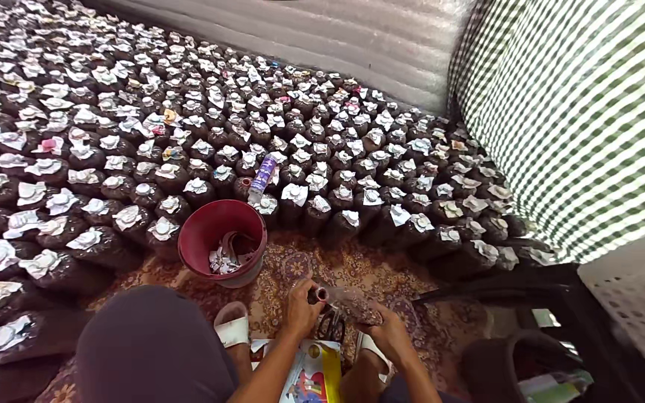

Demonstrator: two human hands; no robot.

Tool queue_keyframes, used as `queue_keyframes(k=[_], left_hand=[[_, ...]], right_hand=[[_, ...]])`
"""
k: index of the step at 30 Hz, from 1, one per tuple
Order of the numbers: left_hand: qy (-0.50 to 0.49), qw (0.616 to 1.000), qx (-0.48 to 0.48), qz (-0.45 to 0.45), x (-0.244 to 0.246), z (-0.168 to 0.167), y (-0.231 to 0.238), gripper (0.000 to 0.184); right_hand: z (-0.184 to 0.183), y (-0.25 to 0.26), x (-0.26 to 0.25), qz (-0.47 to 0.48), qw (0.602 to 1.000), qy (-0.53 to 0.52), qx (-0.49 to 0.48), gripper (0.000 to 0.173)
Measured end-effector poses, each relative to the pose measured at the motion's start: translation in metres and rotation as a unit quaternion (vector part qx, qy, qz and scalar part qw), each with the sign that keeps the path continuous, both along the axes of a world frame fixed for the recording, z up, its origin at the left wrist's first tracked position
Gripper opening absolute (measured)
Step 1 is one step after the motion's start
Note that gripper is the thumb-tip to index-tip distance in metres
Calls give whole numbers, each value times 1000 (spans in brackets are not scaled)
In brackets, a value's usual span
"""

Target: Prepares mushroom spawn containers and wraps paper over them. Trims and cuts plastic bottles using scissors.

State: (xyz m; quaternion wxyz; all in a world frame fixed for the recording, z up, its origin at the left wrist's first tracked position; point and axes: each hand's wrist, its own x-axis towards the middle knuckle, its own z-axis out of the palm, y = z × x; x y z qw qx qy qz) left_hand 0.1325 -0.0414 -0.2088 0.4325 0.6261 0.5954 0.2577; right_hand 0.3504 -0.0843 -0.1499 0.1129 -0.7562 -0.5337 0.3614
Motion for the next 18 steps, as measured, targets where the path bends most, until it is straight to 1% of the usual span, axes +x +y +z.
queue_keyframes(k=[4, 10, 18], left_hand=[[37, 999, -2, 15, 6, 10, -2, 31], [92, 996, -15, 15, 13, 18, 1, 32], [114, 993, -13, 22, 16, 21, 2, 32]], right_hand=[[9, 5, -2, 17, 998, -62, -29, 48], [22, 8, -9, 23, 989, -136, -47, 48], [39, 11, -24, 23, 972, -227, -51, 51]])
